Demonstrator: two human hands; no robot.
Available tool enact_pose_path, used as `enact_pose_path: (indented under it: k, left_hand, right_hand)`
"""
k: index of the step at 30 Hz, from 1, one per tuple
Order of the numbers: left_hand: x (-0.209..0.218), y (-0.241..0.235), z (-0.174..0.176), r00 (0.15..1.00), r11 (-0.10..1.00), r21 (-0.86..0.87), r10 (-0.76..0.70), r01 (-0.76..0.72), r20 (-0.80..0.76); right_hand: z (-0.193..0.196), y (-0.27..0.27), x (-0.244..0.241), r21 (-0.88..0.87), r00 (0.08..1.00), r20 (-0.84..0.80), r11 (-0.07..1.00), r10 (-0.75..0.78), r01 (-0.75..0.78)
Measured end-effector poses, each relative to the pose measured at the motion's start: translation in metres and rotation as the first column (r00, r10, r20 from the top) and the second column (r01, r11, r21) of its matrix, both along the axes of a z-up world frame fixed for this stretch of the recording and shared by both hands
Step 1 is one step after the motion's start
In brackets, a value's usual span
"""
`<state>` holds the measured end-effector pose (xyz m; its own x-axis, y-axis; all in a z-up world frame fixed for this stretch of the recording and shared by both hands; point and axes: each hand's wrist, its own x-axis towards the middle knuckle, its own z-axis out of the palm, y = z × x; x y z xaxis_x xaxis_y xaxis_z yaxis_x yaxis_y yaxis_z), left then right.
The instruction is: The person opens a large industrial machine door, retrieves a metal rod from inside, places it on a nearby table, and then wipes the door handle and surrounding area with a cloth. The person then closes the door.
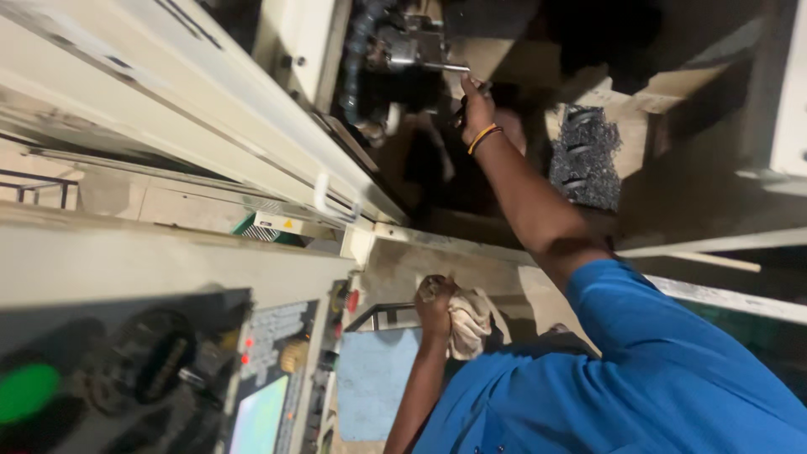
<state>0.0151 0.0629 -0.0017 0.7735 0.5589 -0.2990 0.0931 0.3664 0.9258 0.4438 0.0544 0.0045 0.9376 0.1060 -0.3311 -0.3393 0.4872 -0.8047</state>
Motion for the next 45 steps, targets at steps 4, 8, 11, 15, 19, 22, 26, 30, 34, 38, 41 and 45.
enact_pose_path:
  k: [4, 8, 11, 15, 19, 22, 26, 30, 34, 38, 41, 45]
  left_hand:
    - [0.001, 0.014, 0.005, 0.995, 0.988, -0.153, 0.026, -0.012, 0.093]
    - [0.002, 0.025, 0.015, 0.999, 0.988, -0.151, -0.03, 0.036, 0.042]
    - [0.004, 0.033, 0.023, 1.0, 0.988, -0.154, -0.022, 0.023, 0.004]
    - [0.011, 0.036, 0.028, 0.997, 0.993, -0.101, -0.058, 0.063, 0.053]
    - [0.018, 0.036, 0.029, 0.993, 0.991, -0.107, -0.076, 0.086, 0.092]
    - [0.021, 0.037, 0.03, 0.998, 0.997, -0.055, -0.05, 0.051, 0.026]
    - [0.02, 0.039, 0.035, 0.999, 0.999, -0.036, -0.039, 0.039, 0.0]
    - [0.019, 0.044, 0.046, 0.999, 0.998, 0.054, -0.017, 0.015, 0.028]
    - [0.033, 0.051, 0.065, 0.985, 0.986, 0.128, 0.087, -0.107, 0.15]
    - [0.059, 0.063, 0.087, 0.862, 0.908, 0.201, 0.251, -0.367, 0.44]
    - [0.067, 0.081, 0.107, 0.87, 0.877, 0.294, 0.232, -0.381, 0.434]
    - [0.068, 0.091, 0.131, 0.884, 0.878, 0.391, 0.074, -0.278, 0.462]
  right_hand:
    - [-0.021, 0.029, 0.037, 0.055, 0.999, -0.016, 0.998, -0.031, 0.032]
    - [-0.014, 0.013, 0.056, 0.403, 0.964, -0.209, 0.884, -0.162, 0.236]
    - [0.007, -0.006, 0.05, 0.569, 0.955, -0.216, 0.769, -0.203, 0.292]
    - [0.029, -0.019, 0.033, 0.68, 0.983, -0.105, 0.711, -0.149, 0.18]
    - [0.029, -0.014, 0.037, 0.711, 0.972, -0.229, 0.674, -0.047, 0.2]
    - [0.013, 0.0, 0.047, 0.675, 0.964, -0.266, 0.715, 0.005, 0.183]
    - [-0.015, 0.023, 0.051, 0.331, 0.993, -0.119, 0.943, 0.023, 0.018]
    - [-0.024, 0.025, 0.051, 0.109, 0.993, -0.073, 0.991, 0.089, -0.081]
    - [-0.02, 0.019, 0.05, 0.168, 0.987, -0.081, 0.978, 0.135, -0.12]
    - [-0.017, 0.018, 0.046, 0.174, 0.986, -0.054, 0.974, 0.156, -0.144]
    - [-0.013, 0.015, 0.051, 0.127, 0.98, -0.066, 0.976, 0.188, -0.178]
    - [-0.001, 0.002, 0.054, -0.354, 0.95, -0.176, 0.884, 0.257, -0.305]
